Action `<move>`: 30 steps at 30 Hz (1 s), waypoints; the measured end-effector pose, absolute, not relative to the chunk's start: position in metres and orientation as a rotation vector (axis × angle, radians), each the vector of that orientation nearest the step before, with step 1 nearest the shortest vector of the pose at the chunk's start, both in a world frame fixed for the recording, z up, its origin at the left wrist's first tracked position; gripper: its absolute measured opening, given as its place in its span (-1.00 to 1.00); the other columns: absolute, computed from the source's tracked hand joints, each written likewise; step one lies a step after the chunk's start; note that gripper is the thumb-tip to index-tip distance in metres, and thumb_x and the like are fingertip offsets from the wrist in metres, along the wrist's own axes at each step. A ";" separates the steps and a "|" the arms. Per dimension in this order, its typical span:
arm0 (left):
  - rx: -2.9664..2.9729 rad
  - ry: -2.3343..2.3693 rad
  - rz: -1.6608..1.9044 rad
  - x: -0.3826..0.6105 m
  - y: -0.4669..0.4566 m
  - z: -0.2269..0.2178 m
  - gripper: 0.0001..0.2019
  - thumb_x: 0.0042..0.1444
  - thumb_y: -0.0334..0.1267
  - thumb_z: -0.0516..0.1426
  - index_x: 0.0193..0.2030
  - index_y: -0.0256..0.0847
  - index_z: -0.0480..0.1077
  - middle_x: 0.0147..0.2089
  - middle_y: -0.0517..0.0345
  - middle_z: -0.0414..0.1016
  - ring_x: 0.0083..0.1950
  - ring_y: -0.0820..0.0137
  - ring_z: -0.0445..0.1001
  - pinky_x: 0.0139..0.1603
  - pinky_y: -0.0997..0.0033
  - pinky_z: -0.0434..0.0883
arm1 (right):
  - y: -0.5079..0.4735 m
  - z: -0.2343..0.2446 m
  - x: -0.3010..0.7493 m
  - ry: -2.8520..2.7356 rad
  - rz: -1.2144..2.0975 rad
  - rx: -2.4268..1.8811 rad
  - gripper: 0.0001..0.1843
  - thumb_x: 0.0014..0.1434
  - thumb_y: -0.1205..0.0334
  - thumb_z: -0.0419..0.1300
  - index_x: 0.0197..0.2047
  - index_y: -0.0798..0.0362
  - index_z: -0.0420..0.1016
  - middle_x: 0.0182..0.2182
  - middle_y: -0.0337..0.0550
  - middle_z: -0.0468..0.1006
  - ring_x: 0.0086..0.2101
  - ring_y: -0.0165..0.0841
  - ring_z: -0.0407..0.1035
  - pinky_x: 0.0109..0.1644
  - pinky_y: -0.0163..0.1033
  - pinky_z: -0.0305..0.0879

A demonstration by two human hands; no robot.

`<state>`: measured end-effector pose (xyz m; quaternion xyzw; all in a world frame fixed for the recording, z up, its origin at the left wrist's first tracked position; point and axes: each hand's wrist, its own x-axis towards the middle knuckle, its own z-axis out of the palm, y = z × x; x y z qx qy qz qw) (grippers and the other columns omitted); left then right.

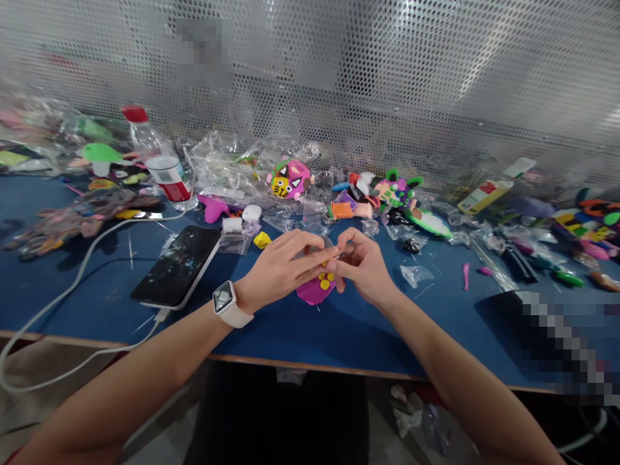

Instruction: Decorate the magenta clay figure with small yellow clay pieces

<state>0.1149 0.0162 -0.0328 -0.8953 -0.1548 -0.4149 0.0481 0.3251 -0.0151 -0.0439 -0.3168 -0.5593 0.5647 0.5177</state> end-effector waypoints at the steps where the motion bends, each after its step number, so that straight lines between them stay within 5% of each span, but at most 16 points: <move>1: -2.736 -0.462 -1.276 0.115 0.017 -0.034 -0.71 0.47 -0.23 0.12 0.27 0.02 0.43 -0.05 0.10 0.52 -0.13 0.40 0.48 -0.10 0.36 0.50 | -0.015 -0.044 0.326 -1.339 1.371 -0.763 -0.41 -0.01 0.02 0.61 -0.22 -0.06 0.27 -0.51 -0.45 0.61 -0.73 -0.48 0.42 -0.72 -0.43 0.32; 7: -2.710 -0.450 -1.381 0.115 0.017 -0.036 -0.82 0.44 -0.21 0.16 0.10 -0.10 0.51 -0.08 0.10 0.47 -0.15 0.44 0.48 -0.21 0.48 0.49 | -0.018 -0.044 0.324 -1.358 1.436 -0.781 -0.45 0.04 0.05 0.59 -0.19 -0.04 0.29 -0.45 -0.35 0.68 -0.71 -0.44 0.47 -0.71 -0.44 0.30; 12: -2.797 -0.398 -1.285 0.117 0.017 -0.034 -0.72 0.44 -0.21 0.15 0.24 -0.08 0.44 0.16 -0.04 0.46 0.15 0.29 0.50 0.11 0.22 0.56 | -0.018 -0.040 0.327 -1.365 1.378 -0.773 -0.38 0.00 0.08 0.61 -0.23 -0.07 0.20 -0.50 -0.41 0.64 -0.70 -0.44 0.47 -0.68 -0.43 0.32; 18: -2.823 -0.399 -1.313 0.116 0.016 -0.034 -0.88 0.44 -0.19 0.15 -0.05 -0.13 0.49 0.11 -0.01 0.48 0.14 0.29 0.50 0.15 0.20 0.52 | -0.018 -0.041 0.329 -1.445 1.483 -0.791 -0.39 0.02 0.02 0.59 -0.20 -0.06 0.21 -0.46 -0.36 0.67 -0.70 -0.43 0.48 -0.69 -0.43 0.33; 25: -2.894 -0.292 -1.219 0.116 0.020 -0.034 -0.77 0.42 -0.25 0.17 0.18 -0.07 0.47 0.29 -0.07 0.46 0.30 0.20 0.44 0.25 0.07 0.46 | -0.017 -0.037 0.332 -1.452 1.482 -0.795 -0.35 0.00 0.06 0.60 -0.18 -0.08 0.18 -0.48 -0.39 0.65 -0.70 -0.44 0.46 -0.68 -0.42 0.36; 30: -2.849 -0.351 -1.242 0.113 0.020 -0.032 -0.84 0.46 -0.19 0.13 0.05 -0.08 0.51 0.18 -0.02 0.51 0.20 0.27 0.50 0.20 0.15 0.47 | -0.015 -0.038 0.332 -1.456 1.571 -0.811 -0.33 0.00 0.06 0.60 -0.15 -0.08 0.16 -0.39 -0.34 0.69 -0.69 -0.44 0.48 -0.67 -0.41 0.38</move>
